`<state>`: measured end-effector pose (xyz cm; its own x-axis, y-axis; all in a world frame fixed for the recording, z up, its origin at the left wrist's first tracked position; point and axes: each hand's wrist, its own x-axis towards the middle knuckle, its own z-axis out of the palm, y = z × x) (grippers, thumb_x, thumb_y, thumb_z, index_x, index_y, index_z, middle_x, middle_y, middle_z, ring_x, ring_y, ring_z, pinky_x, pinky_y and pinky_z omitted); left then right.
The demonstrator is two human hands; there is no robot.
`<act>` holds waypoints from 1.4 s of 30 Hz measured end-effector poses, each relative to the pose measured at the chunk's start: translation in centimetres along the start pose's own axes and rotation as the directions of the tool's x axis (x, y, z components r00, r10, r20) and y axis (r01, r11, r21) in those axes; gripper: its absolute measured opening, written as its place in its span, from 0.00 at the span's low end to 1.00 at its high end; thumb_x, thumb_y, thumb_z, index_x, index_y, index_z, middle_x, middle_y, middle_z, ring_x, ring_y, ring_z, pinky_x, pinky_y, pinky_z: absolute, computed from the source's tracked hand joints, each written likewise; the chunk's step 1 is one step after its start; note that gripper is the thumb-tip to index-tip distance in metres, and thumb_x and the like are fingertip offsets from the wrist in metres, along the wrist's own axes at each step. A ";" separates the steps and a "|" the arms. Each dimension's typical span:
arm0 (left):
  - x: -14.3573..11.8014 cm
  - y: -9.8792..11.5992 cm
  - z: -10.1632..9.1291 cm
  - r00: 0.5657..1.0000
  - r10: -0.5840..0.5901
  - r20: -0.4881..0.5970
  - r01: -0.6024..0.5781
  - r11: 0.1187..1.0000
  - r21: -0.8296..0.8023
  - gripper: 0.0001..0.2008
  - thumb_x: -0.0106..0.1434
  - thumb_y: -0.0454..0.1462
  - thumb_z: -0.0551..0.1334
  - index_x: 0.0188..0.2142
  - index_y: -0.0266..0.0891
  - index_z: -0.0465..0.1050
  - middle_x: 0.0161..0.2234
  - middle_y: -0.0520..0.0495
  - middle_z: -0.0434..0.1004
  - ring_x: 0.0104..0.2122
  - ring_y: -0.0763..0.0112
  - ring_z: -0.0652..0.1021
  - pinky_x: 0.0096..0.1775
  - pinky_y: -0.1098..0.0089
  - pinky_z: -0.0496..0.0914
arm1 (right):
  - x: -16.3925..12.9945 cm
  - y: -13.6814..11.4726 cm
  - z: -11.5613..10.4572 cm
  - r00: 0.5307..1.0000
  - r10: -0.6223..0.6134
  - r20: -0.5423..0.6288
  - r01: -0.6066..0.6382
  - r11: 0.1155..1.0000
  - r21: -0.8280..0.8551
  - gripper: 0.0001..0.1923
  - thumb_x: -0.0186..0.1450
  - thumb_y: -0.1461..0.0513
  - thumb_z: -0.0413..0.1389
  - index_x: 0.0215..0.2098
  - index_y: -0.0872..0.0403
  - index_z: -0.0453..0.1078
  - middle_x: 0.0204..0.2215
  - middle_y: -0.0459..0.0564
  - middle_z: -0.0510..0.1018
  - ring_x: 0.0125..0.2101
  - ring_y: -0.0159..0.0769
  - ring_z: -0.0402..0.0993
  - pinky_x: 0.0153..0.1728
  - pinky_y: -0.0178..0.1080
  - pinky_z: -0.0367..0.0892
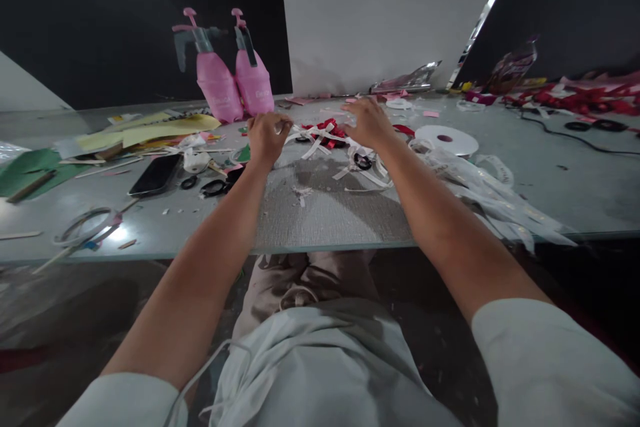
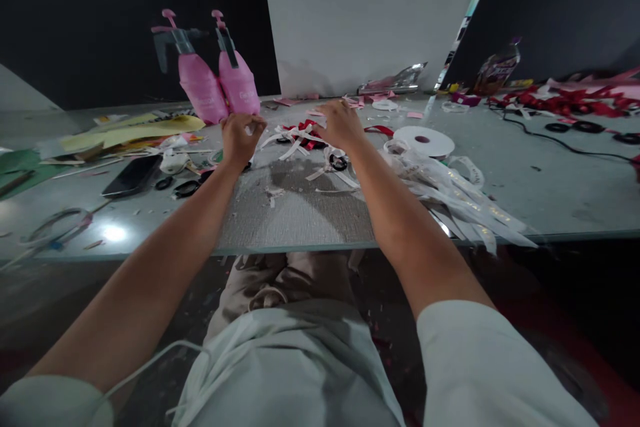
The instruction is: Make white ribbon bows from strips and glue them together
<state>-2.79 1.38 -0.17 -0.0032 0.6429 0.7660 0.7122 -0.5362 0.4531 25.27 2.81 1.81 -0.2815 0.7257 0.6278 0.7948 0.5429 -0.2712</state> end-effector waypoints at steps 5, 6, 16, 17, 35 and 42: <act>-0.4 1.5 0.8 0.986 0.086 0.146 -0.083 0.996 -0.024 0.06 0.65 0.42 0.67 0.37 0.44 0.80 0.41 0.43 0.83 0.50 0.55 0.76 0.61 0.53 0.64 | -0.7 -3.4 1.7 0.977 -0.151 0.150 0.136 0.985 0.105 0.33 0.70 0.47 0.59 0.67 0.54 0.70 0.61 0.62 0.75 0.61 0.54 0.68 0.61 0.52 0.62; -0.4 1.7 1.0 0.979 0.099 0.177 -0.096 0.995 -0.027 0.06 0.64 0.42 0.68 0.36 0.44 0.80 0.40 0.44 0.83 0.49 0.56 0.77 0.60 0.54 0.65 | -0.8 -4.0 2.0 0.971 -0.159 0.182 0.139 0.984 0.115 0.30 0.70 0.49 0.58 0.66 0.54 0.71 0.59 0.61 0.76 0.60 0.53 0.70 0.59 0.50 0.63; -0.3 1.9 1.1 0.970 0.088 0.228 -0.073 0.995 -0.074 0.10 0.65 0.46 0.66 0.35 0.42 0.79 0.33 0.46 0.82 0.37 0.64 0.79 0.47 0.63 0.71 | -0.8 -4.1 2.0 0.970 -0.059 0.234 0.052 0.998 0.036 0.23 0.77 0.50 0.48 0.44 0.56 0.80 0.38 0.61 0.82 0.44 0.49 0.77 0.43 0.42 0.63; -0.3 1.8 1.1 0.976 0.077 0.204 -0.062 0.995 -0.079 0.11 0.65 0.46 0.66 0.35 0.42 0.79 0.33 0.46 0.82 0.37 0.64 0.79 0.47 0.64 0.71 | -0.9 -4.1 1.9 0.970 -0.061 0.235 0.054 0.998 0.037 0.24 0.77 0.49 0.49 0.44 0.56 0.80 0.38 0.61 0.82 0.44 0.49 0.77 0.43 0.42 0.63; 0.3 0.4 0.9 0.999 0.002 0.036 0.000 0.998 -0.063 0.12 0.62 0.47 0.69 0.32 0.42 0.76 0.31 0.47 0.80 0.35 0.67 0.76 0.43 0.66 0.72 | -0.3 -1.9 1.6 0.996 0.066 0.053 -0.067 0.997 0.023 0.28 0.75 0.43 0.48 0.39 0.54 0.78 0.32 0.59 0.79 0.41 0.49 0.75 0.42 0.43 0.63; 0.4 -0.1 0.0 0.986 -0.114 -0.119 0.107 0.992 -0.065 0.03 0.64 0.40 0.67 0.36 0.44 0.76 0.34 0.47 0.79 0.43 0.62 0.78 0.49 0.63 0.73 | 0.2 0.7 1.2 0.978 0.168 -0.124 -0.164 0.986 0.043 0.32 0.76 0.40 0.44 0.37 0.55 0.78 0.31 0.61 0.79 0.42 0.51 0.75 0.42 0.45 0.64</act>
<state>-2.87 1.73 0.08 -0.1681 0.6298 0.7584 0.6606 -0.4990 0.5609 25.08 3.82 0.84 -0.0752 0.7486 0.6587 0.8062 0.4344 -0.4017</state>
